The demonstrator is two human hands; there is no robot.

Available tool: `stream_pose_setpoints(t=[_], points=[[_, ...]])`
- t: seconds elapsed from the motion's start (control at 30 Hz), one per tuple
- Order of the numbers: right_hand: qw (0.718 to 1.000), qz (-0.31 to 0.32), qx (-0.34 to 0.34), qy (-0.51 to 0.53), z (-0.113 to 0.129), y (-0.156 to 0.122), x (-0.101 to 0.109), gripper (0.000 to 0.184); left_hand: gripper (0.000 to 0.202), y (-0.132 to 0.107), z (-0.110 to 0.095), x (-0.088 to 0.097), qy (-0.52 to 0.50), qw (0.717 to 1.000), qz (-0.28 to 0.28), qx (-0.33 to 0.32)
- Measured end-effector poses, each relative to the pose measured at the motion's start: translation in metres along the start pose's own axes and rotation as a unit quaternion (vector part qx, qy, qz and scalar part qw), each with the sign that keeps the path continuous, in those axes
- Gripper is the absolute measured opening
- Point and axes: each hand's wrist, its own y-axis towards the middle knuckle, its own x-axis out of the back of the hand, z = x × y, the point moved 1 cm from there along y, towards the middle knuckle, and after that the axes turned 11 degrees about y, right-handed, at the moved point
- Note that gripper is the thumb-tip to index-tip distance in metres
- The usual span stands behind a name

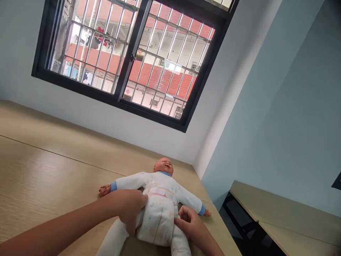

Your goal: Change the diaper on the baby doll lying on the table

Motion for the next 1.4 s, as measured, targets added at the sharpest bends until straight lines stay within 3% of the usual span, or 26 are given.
stream_pose_setpoints(t=[0.07,0.17,0.3,0.37,0.5,0.6,0.67,0.83,0.97,1.1,1.27,1.4], points=[[1.0,-0.012,0.007,0.007,-0.002,0.002,0.002,0.051,0.082,-0.003,0.005,0.006,0.025,0.999,0.027,0.0],[0.997,-0.062,0.045,-0.011,-0.004,0.004,0.003,0.049,0.077,-0.002,0.016,0.013,-0.008,1.0,0.001,-0.007],[0.982,-0.157,0.098,-0.026,-0.001,0.006,-0.003,0.052,0.035,0.016,0.025,0.009,-0.13,0.981,-0.134,-0.054],[0.975,-0.182,0.123,-0.025,0.004,0.005,-0.008,0.052,0.031,0.03,0.021,-0.001,-0.175,0.965,-0.182,-0.067],[0.977,-0.145,0.154,-0.028,0.017,0.007,-0.018,0.055,0.046,0.052,0.004,-0.021,-0.184,0.96,-0.205,-0.042],[0.979,-0.11,0.145,-0.089,0.029,0.016,-0.022,0.052,0.064,0.062,-0.006,-0.025,-0.15,0.968,-0.201,-0.029],[0.974,-0.097,0.12,-0.165,0.039,0.024,-0.024,0.05,0.069,0.066,-0.009,-0.023,-0.11,0.976,-0.188,-0.023],[0.943,-0.053,0.023,-0.327,0.071,0.046,-0.03,0.043,0.061,0.073,-0.014,-0.017,-0.052,0.985,-0.162,-0.016],[0.948,-0.017,-0.009,-0.317,0.083,0.057,-0.031,0.037,0.067,0.07,-0.017,-0.012,-0.05,0.987,-0.155,-0.001],[0.957,-0.036,0.022,-0.288,0.073,0.058,-0.025,0.027,0.071,0.064,-0.018,-0.01,-0.067,0.983,-0.167,0.035],[0.969,-0.043,0.082,-0.23,0.06,0.05,-0.017,0.03,0.055,0.066,-0.019,-0.01,-0.07,0.98,-0.184,0.033],[0.967,-0.072,0.086,-0.228,0.063,0.046,-0.024,0.036,0.042,0.065,-0.013,-0.001,-0.056,0.976,-0.209,0.02]])
